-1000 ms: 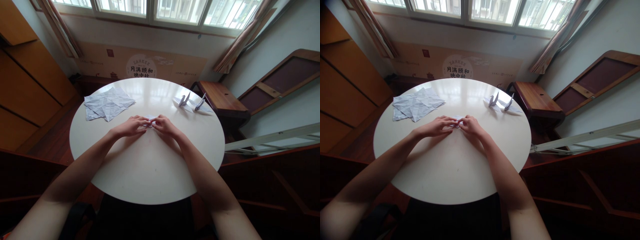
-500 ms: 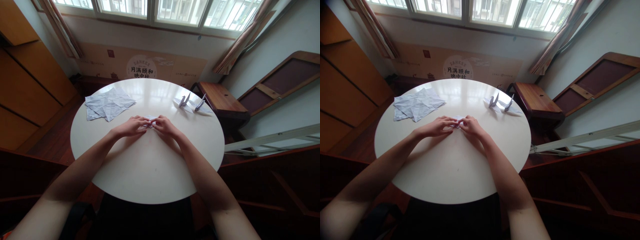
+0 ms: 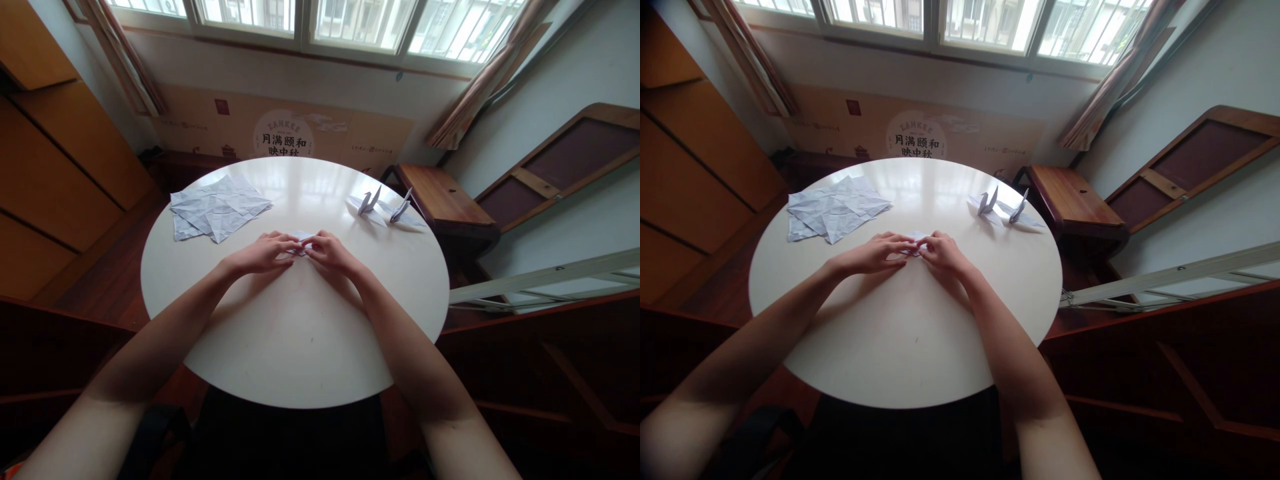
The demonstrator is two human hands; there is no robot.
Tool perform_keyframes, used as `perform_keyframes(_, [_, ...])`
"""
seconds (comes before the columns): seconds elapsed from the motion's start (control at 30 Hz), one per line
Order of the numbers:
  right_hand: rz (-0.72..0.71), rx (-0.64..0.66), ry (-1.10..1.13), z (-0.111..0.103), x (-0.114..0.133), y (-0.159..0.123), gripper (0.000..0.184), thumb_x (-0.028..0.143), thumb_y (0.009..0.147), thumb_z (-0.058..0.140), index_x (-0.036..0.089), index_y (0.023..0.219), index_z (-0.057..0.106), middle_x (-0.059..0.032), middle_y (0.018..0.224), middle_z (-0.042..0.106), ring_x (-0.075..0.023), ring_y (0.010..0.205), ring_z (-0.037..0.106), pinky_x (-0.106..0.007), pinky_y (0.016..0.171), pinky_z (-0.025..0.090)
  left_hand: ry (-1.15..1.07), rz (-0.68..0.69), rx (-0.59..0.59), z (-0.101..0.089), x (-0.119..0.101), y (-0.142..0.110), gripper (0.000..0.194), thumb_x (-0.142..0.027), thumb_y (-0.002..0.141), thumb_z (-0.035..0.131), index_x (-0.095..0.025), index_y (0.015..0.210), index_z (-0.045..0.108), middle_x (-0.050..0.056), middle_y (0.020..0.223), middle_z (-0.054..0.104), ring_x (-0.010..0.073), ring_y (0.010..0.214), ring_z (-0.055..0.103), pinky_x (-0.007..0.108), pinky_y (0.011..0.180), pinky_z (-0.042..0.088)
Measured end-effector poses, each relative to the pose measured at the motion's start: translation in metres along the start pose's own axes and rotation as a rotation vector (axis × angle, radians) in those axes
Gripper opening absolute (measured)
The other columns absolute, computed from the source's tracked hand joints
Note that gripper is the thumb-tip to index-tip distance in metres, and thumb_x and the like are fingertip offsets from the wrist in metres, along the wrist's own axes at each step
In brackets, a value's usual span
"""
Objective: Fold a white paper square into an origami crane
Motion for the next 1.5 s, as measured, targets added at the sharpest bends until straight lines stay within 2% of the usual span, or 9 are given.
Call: perform_keyframes(1.5, [0.008, 0.01, 0.005, -0.0008, 0.0018, -0.0013, 0.024, 0.022, 0.092, 0.069, 0.023, 0.112, 0.082, -0.0056, 0.095, 0.062, -0.0197, 0.091, 0.06, -0.036, 0.095, 0.048, -0.008, 0.013, -0.008, 0.0008, 0.0005, 0.0003, 0.045, -0.038, 0.103, 0.055, -0.029, 0.146, 0.062, 0.008, 0.155, 0.057, 0.033, 0.141, 0.05, 0.052, 0.119, 0.037])
Point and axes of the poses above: each hand's wrist, its own y-axis towards the middle knuckle, its own z-axis out of the palm, x = y × z, the point moved 7 cm from there along y, towards the middle knuckle
